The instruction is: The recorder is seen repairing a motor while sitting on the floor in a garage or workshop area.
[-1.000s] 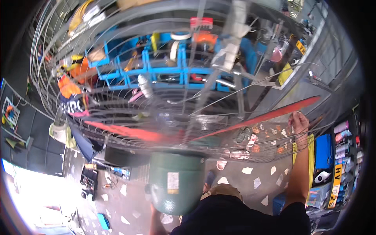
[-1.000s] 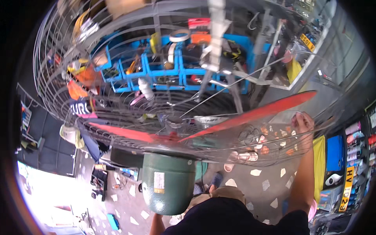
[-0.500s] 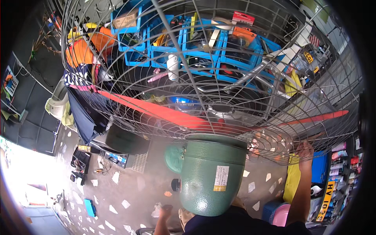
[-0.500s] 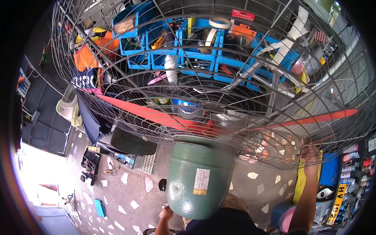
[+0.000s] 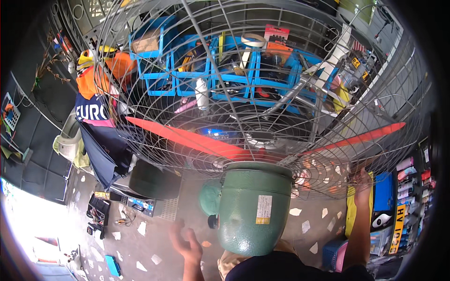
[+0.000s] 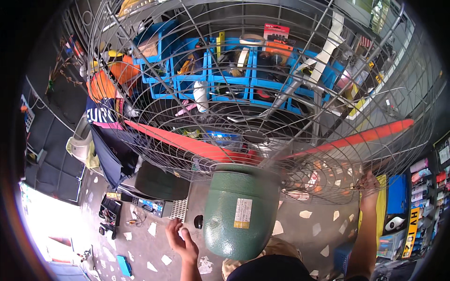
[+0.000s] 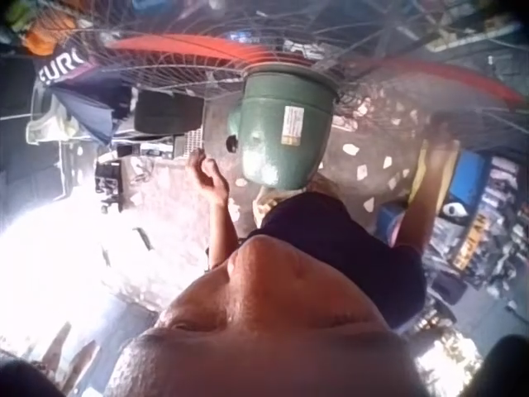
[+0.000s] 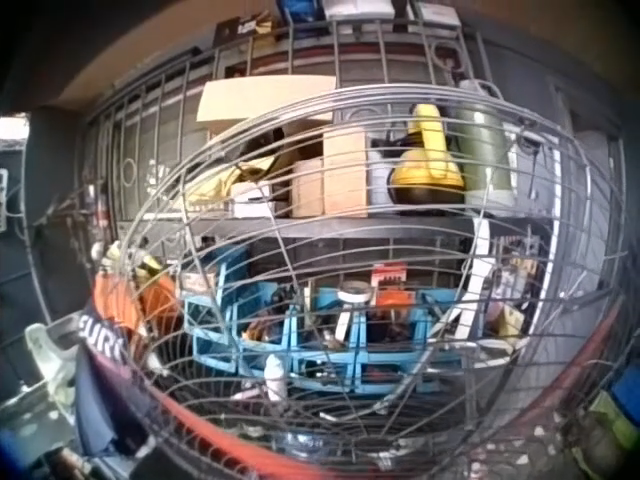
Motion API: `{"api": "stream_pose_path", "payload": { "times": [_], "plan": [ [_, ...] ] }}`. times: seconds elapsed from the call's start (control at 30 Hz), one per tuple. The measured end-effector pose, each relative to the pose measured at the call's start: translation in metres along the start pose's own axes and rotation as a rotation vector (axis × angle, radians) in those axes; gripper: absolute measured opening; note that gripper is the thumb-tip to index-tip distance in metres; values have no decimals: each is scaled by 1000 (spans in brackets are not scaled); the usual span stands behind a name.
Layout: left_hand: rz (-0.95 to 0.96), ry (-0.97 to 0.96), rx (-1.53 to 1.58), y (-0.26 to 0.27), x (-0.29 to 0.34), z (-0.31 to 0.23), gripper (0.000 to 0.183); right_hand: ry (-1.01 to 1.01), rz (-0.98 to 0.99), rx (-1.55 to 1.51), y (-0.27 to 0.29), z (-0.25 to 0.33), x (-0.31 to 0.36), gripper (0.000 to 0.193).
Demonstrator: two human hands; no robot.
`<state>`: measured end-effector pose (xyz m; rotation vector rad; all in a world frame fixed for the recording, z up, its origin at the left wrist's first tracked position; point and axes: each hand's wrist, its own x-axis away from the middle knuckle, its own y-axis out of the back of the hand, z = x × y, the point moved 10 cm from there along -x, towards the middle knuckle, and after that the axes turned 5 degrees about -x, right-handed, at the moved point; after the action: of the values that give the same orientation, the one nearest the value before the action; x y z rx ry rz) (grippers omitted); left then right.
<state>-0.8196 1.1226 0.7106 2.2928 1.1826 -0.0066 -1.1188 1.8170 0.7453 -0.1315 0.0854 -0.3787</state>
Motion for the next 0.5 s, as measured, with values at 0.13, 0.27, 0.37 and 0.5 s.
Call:
{"api": "stream_pose_path", "payload": {
  "times": [0.13, 0.27, 0.37, 0.5],
  "plan": [
    [-102, -885, 189, 20, 13, -163, 61, 5, 71, -41, -1, -2, -9, 29],
    [-52, -959, 181, 5, 34, -243, 50, -25, 96, -21, -23, 2, -12, 30],
    [-35, -866, -101, -26, 54, -237, 59, -1, 270, 90, -43, 11, -36, 37],
    [-179, -838, -197, -32, 66, -225, 64, 149, 274, 306, -81, 58, -90, 34]
  ]
}}
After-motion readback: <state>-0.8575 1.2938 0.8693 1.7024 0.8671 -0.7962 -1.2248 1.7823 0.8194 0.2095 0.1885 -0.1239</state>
